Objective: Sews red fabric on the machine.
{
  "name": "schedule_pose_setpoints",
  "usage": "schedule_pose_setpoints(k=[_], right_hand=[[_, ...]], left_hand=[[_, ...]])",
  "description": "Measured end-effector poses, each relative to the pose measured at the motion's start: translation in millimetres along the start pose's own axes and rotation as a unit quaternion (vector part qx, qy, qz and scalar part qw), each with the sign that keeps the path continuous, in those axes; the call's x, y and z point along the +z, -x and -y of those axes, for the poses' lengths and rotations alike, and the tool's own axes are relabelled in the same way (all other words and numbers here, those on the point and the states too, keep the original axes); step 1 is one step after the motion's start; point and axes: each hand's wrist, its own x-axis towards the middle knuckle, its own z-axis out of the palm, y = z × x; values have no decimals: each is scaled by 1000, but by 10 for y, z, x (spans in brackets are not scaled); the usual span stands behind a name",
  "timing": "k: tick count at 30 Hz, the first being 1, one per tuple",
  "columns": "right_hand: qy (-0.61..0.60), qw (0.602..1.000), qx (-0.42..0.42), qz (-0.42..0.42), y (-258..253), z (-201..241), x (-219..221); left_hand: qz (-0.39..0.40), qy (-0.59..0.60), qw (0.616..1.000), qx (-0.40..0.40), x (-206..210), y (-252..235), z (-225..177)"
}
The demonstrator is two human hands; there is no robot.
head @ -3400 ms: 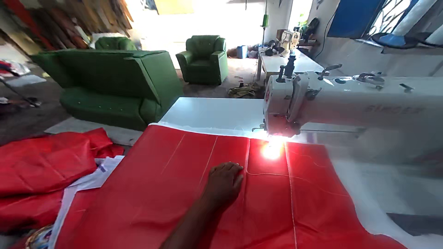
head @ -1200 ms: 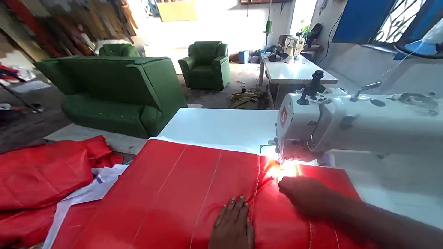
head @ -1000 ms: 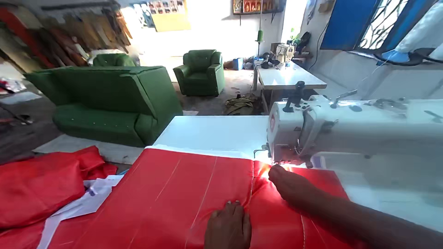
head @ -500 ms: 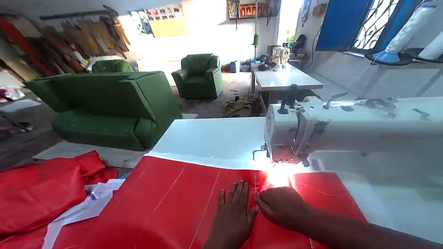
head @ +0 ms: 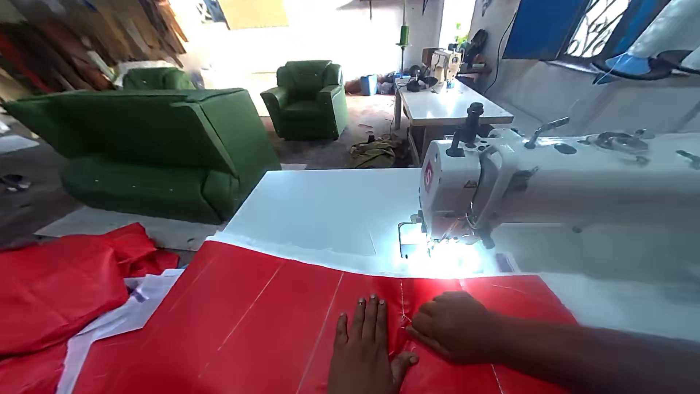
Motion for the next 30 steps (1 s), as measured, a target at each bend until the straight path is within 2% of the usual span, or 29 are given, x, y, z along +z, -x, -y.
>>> schedule_pose_setpoints(k=[1, 4, 6, 8, 11, 14, 16, 19, 20, 22, 26, 28, 30], right_hand=[[31, 999, 17, -14, 42, -171, -84], [138, 978, 146, -49, 374, -807, -119], [185, 967, 131, -116, 481, -936, -118], [170, 967, 125, -144, 558, -782, -121], [116, 966, 204, -111, 699, -909, -211], [55, 964, 243, -89, 836, -1087, -190], [30, 959, 271, -76, 861, -1093, -206], [57, 946, 318, -11, 710, -842, -440], [63, 949, 310, 11, 653, -726, -514], [72, 969, 235, 24, 557, -533, -574], [43, 999, 13, 2, 369, -419, -371], [3, 1000, -5, 1, 361, -437, -178], [-49, 998, 37, -2, 445, -437, 43]], left_hand=[[7, 1, 1000, 1, -7, 9, -1], [19, -10, 1000, 4, -27, 71, 23], [14, -14, 1000, 2, -29, 34, 24], [36, -9, 999, 1, -47, 62, 0], [40, -13, 999, -1, -54, 52, 14], [66, 2, 998, -6, -101, 6, 19], [109, 10, 994, -15, -181, -62, 18], [216, 20, 975, -43, -373, -301, 39], [248, 10, 967, -49, -438, -399, 53], [292, 2, 955, -56, -552, -602, 101], [311, 6, 949, -60, -599, -892, 208], [286, 28, 955, -76, -592, -958, 230], [223, 72, 965, -113, -545, -974, 224]])
